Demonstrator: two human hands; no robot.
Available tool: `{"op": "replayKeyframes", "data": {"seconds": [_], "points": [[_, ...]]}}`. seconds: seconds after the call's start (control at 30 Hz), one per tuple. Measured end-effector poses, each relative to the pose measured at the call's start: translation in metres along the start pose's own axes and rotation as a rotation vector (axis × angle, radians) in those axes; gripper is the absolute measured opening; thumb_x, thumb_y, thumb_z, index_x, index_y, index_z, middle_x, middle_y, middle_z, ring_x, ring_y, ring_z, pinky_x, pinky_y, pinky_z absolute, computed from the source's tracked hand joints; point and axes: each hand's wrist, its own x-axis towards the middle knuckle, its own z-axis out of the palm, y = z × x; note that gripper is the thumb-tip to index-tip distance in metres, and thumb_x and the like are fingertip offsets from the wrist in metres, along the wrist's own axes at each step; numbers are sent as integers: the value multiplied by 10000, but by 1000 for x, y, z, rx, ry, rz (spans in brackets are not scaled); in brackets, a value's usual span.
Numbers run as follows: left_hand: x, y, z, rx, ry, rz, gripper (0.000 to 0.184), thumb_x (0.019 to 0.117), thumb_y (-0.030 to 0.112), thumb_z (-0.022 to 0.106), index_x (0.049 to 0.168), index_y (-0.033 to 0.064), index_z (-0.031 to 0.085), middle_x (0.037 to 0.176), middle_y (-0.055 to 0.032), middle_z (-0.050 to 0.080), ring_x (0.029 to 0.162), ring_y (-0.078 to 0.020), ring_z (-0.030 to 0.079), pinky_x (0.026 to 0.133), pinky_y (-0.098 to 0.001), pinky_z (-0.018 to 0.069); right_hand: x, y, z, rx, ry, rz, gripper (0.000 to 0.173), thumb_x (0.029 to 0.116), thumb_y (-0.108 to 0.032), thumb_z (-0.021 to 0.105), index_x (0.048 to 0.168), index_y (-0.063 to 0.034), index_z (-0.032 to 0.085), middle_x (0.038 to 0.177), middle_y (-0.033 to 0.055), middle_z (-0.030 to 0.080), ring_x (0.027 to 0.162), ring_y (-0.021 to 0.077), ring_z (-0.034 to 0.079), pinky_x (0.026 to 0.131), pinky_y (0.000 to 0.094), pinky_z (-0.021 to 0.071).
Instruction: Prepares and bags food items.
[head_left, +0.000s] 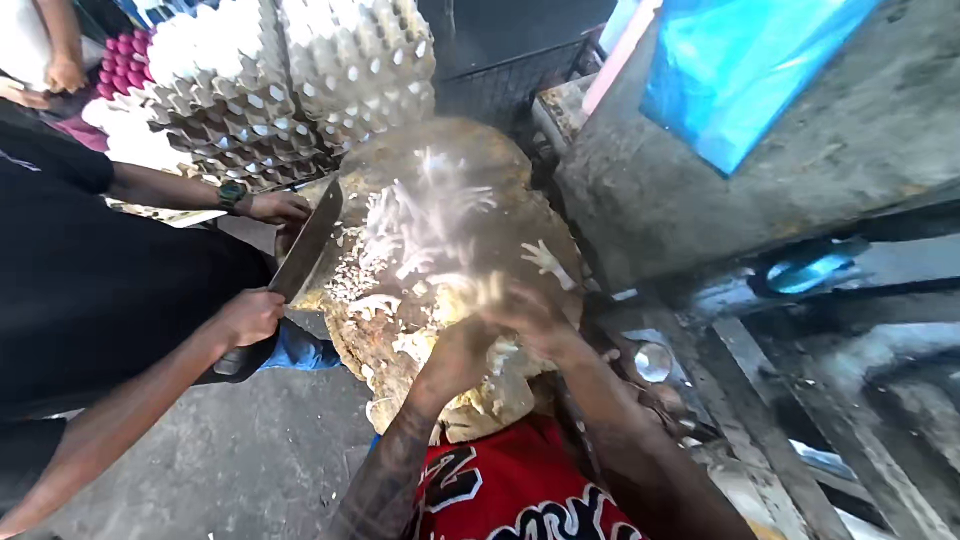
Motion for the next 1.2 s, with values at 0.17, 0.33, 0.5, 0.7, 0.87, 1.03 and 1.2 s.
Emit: {"op": "replayKeyframes", "data": {"seconds": [0.17,0.33,0.5,0.7,0.87,1.03,1.2], "points": [[-21,-9,-11,-115,-58,-114,354,1085,274,435,1105,-24,624,859,-64,594,790,-133,569,774,-358,487,-2,8,20,272,52,10,88,905,-3,645,865,-80,659,646,-51,653,458,-3,497,449,160,436],[-26,7,-23,-138,12,-100,321,1082,263,430,1035,11,625,768,8,512,691,-76,495,681,-309,444,9,-9,38,480,125,-50,199,926,19,589,767,-76,661,609,-23,635,439,0,469,440,155,417],[-44,4,-32,-139,-21,-88,350,1067,269,433,1009,-5,642,740,6,518,659,-76,489,655,-304,444,43,-26,11,536,410,-63,259,1039,-32,475,816,-141,551,563,-101,512,414,-28,409,413,133,385],[-12,5,-68,36,191,-190,419,1098,300,393,1217,-46,598,950,-132,625,853,-195,605,815,-403,516,28,-33,-36,-820,-255,187,628,919,-133,762,1492,-49,518,1356,221,622,1172,357,637,1040,552,484],[39,17,-87,399,187,-276,902,986,417,669,1626,43,155,1356,-290,579,1194,-439,622,1026,-622,478,43,-14,-52,-1028,338,193,591,968,-384,715,1414,-18,584,1401,300,561,1245,483,584,1039,657,454],[34,8,-23,308,-10,-90,572,980,313,670,1459,31,536,1269,-184,674,1155,-316,659,1032,-509,499,64,-3,-81,-1093,285,235,387,969,-173,703,1272,60,645,1301,334,612,1227,519,584,1024,681,445],[27,8,11,-2,-33,21,476,1018,250,620,1388,-43,552,1190,-199,682,1016,-260,688,930,-432,551,12,-7,-55,-367,178,-164,183,953,-61,593,1081,30,687,903,30,706,771,76,665,741,275,585]]}}
